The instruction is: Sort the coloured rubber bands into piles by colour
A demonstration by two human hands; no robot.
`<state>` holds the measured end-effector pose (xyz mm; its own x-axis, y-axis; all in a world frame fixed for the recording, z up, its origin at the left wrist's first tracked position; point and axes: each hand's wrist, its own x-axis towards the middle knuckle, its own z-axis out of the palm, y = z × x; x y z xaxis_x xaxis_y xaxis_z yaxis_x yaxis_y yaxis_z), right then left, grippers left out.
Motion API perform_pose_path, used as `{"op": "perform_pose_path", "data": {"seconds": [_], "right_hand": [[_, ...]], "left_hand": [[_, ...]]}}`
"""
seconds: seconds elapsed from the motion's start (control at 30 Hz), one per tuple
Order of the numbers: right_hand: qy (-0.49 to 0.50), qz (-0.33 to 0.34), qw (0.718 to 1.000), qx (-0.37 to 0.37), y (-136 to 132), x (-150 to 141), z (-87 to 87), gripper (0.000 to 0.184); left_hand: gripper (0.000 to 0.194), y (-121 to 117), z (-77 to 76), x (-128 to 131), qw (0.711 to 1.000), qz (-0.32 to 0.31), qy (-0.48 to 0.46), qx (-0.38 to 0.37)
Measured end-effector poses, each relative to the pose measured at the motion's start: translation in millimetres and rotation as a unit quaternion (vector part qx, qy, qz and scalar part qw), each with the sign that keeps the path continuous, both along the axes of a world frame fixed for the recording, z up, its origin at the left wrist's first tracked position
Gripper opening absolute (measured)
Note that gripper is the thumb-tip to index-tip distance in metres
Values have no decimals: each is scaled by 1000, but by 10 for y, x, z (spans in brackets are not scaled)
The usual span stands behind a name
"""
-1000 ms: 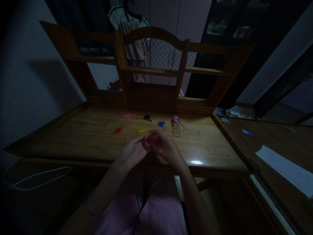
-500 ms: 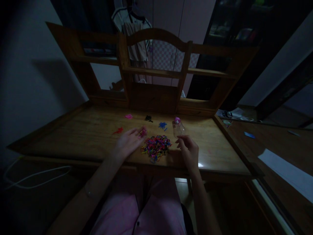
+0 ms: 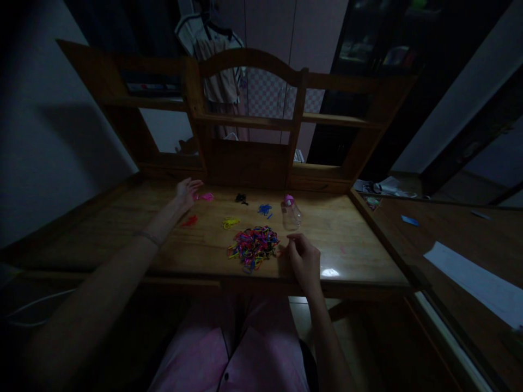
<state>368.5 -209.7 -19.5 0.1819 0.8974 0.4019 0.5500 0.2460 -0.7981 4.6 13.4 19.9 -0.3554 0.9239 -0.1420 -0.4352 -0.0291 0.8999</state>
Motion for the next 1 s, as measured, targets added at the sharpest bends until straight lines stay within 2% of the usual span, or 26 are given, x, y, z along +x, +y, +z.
{"op": "perform_pose_path", "data": {"seconds": [0.1,0.2,0.33,0.4,0.5,0.57,0.67,0.83,1.0], "right_hand": [[0,-5,1000,0,-3,8,-8,25],[2,-18,1000,1,-4,15,-6,25],[20,-17,1000,-4,-1,18,4,25],[28,-12,1000,-5,-2,18,6,25],[32,-6,999,-8,-9,20,9,24],[29,-3,999,-14,-15,25,12,23],[20,5,1000,-21,-17,35,17,22],[-25,35,999,-11,27,60,13,16],[-44,40,998,-15,78,84,-9,14]], "left_hand": [[31,-15,-5,19,999,-41,20,24],[37,-113,99,86,993,-74,50,79],[28,-507,307,355,966,-114,162,165],[18,-835,387,547,928,-160,272,197],[14,-1369,426,798,846,-253,401,245],[17,-1654,392,879,794,-305,458,258],[19,-1873,264,838,756,-322,517,240],[22,-1877,-35,614,757,-301,556,165],[32,-1853,-246,597,748,-301,581,115]]}}
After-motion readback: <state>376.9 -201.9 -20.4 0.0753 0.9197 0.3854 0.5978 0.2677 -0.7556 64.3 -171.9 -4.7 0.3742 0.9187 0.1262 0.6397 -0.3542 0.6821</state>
